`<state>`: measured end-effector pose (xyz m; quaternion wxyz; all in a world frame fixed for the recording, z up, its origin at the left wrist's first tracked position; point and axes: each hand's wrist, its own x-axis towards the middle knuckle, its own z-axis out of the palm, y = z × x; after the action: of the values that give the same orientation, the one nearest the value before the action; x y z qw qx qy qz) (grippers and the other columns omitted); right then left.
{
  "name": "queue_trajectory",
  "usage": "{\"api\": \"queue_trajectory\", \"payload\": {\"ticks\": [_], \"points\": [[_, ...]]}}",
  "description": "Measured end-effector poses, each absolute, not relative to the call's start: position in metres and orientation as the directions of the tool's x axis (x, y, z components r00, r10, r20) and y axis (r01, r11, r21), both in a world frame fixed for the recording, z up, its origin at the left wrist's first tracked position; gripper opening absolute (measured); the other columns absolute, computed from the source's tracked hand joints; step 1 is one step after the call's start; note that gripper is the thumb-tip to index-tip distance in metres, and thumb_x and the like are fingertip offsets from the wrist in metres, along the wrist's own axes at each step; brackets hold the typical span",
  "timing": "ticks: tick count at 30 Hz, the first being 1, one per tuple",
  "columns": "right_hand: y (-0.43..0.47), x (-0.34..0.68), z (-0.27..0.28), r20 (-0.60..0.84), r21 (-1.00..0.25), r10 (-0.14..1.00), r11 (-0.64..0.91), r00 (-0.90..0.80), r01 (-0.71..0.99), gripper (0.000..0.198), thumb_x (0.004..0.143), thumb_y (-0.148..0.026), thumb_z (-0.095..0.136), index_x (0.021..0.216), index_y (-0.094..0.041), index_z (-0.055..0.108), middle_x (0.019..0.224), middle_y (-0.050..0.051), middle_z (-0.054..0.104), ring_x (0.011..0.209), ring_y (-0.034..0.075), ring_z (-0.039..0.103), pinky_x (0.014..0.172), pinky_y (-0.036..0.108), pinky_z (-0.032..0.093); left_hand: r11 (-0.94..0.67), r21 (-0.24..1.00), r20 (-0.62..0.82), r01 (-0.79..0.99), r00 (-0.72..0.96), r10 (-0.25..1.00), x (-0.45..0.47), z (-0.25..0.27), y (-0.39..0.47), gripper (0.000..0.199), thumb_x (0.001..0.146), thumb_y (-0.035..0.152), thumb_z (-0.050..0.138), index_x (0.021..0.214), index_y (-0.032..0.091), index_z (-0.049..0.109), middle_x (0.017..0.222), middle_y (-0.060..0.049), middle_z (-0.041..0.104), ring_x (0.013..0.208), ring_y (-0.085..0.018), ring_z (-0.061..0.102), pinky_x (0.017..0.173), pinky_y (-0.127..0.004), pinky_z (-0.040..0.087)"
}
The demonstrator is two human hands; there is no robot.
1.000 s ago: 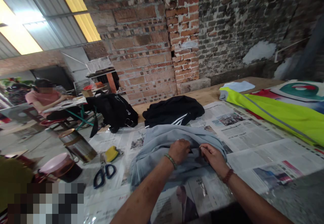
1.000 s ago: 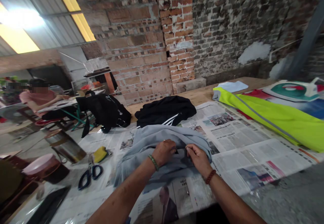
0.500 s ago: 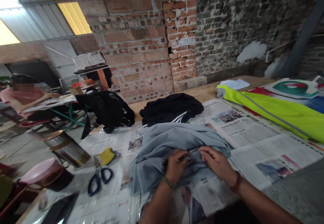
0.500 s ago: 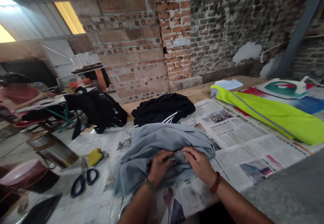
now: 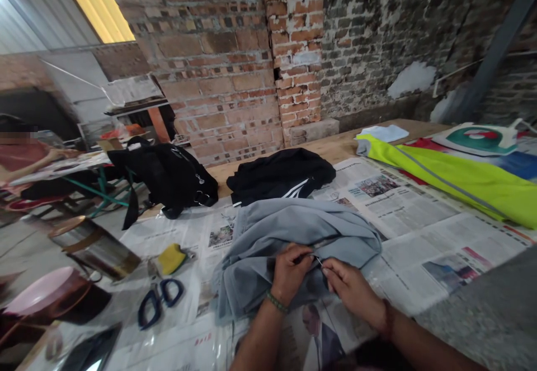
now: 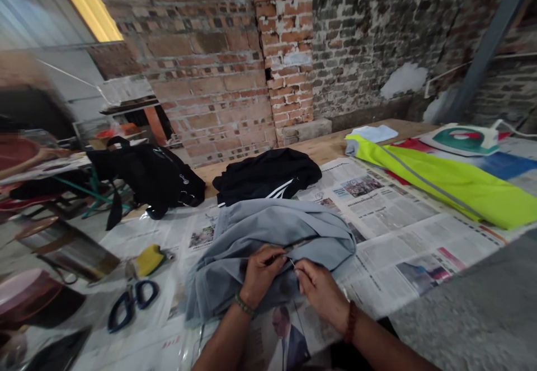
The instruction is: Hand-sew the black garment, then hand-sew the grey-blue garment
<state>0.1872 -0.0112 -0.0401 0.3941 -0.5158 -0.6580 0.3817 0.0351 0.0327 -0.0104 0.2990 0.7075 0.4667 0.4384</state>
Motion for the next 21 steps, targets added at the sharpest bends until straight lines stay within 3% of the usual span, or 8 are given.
{"api": "queue_trajectory", "payload": {"ticks": [7,15,21], "points": [[-0.009,0.183,-0.042,0.135,-0.938,0.988,0.15,-0.07,0.313,0.023,0.086,-0.036,0.036,0.074,-0.021,0.048,0.053,-0.003,0.052,0.051,0.012,0.049,0.054,0.023,0.037,-0.44,0.803,0.375,0.403,0.232,0.897,0.038,-0.01,0.032,0.011,0.069,0.013,0.06,0.072,0.019,0.069,0.067,-0.002,0.065,0.066,-0.014,0.058,0.064,-0.024,0.045],[-0.003,0.171,-0.053,0.057,-0.986,0.998,0.055,0.005,0.157,0.029,0.082,-0.046,0.039,0.076,-0.021,0.051,0.05,-0.003,0.051,0.042,0.01,0.044,0.04,0.02,0.031,-0.505,0.761,0.42,0.407,0.284,0.862,0.038,-0.009,0.031,0.011,0.073,0.017,0.058,0.073,0.018,0.069,0.067,-0.003,0.064,0.065,-0.013,0.058,0.061,-0.023,0.046],[0.004,0.168,-0.052,-0.03,-0.998,1.0,-0.031,0.003,0.059,0.025,0.081,-0.044,0.038,0.075,-0.021,0.046,0.05,-0.006,0.046,0.035,0.007,0.036,0.034,0.019,0.026,-0.537,0.735,0.409,0.414,0.361,0.838,0.04,-0.013,0.029,0.016,0.076,0.015,0.053,0.074,0.019,0.069,0.066,-0.002,0.062,0.065,-0.013,0.056,0.061,-0.023,0.045]]}}
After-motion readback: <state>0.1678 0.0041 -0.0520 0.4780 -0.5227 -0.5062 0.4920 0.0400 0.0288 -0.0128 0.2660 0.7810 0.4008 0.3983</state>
